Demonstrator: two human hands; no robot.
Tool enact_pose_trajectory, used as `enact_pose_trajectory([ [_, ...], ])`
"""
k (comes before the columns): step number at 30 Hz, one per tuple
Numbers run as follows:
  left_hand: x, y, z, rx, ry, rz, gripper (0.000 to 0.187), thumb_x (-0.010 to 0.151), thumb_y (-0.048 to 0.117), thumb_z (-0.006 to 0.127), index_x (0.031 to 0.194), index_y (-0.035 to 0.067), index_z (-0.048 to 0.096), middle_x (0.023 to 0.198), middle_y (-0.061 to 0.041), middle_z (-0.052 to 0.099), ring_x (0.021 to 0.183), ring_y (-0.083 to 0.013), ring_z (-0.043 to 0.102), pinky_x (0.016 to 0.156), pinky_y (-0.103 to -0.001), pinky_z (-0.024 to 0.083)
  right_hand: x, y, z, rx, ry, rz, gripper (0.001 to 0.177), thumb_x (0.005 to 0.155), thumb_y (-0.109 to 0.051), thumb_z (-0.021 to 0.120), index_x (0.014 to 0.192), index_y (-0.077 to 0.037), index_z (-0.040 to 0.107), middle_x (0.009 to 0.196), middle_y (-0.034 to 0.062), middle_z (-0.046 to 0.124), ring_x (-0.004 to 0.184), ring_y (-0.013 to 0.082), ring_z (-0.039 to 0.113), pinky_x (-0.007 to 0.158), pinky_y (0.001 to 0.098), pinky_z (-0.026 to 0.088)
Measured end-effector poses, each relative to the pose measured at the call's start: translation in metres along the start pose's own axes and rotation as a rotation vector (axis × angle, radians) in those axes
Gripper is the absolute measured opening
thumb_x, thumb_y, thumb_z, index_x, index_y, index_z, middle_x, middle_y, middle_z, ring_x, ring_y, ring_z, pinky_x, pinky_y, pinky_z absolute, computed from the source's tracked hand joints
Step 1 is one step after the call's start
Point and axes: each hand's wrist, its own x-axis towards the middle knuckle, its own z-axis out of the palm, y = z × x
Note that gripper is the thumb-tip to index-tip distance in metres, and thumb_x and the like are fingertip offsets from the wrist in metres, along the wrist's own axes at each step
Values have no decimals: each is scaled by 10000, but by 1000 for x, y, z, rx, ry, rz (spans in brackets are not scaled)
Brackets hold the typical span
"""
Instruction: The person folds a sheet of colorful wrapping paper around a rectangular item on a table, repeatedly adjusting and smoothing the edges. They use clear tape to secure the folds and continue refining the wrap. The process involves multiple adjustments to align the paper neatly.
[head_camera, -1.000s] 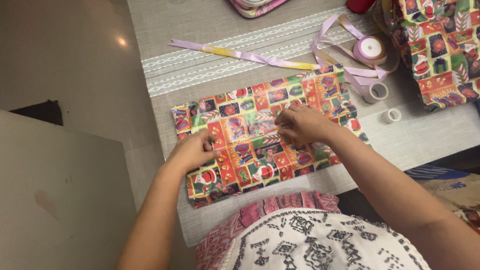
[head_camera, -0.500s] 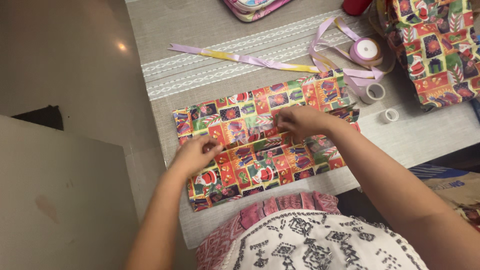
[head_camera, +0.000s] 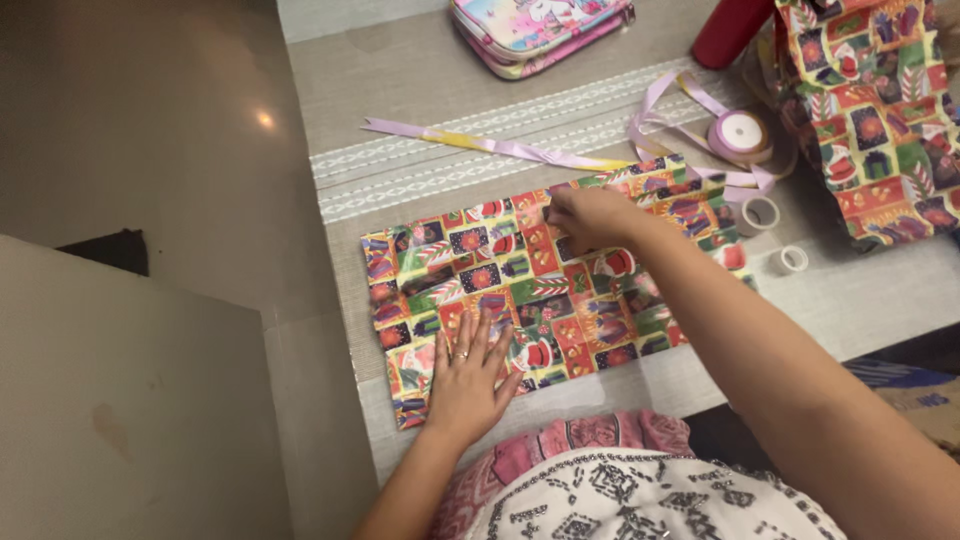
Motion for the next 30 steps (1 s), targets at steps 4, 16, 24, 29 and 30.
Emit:
enact_pose_trajectory([
  [4,13,-11,8,-140,-159,-212,597,988,451,516,1469,99,506,1537,-122,474,1459,-327,341,1211,-564,226,0,-23,33,-162,321,-46,295,860,-267,694,1108,-113,652,1202,149,644,1165,370,593,927,534,479],
  [16,27,-42,13,207,-146,-480,849,881,673,505,1595,229,382,1624,-179,331,1517,-401,167,1117,-646,178,-60,-79,74,-145,179,-273,797,755,-301,639,1465,-15,416,1546,234,392,1463,415,312,1158,600,214],
  [24,10,-65,7,293,159,-585,709,980,629,390,1578,250,397,1672,-109,284,1546,-392,202,1185,-670,155,-66,30,61,-246,408,254,605,780,-354,607,1285,-22,613,1592,194,402,1502,424,297,1111,719,232],
  [29,12,-65,7,294,163,-590,698,983,630,389,1568,249,407,1671,-124,286,1542,-400,222,1190,-670,163,-62,62,92,-377,532,233,576,821,-380,595,1258,-16,681,1634,182,408,1542,436,321,1120,758,272],
  [30,13,-65,6,288,164,-586,703,983,632,390,1569,244,407,1670,-135,284,1537,-407,222,1183,-672,163,-60,65,96,-347,576,229,603,824,-361,587,1314,-20,671,1636,187,410,1542,435,324,1133,756,269],
])
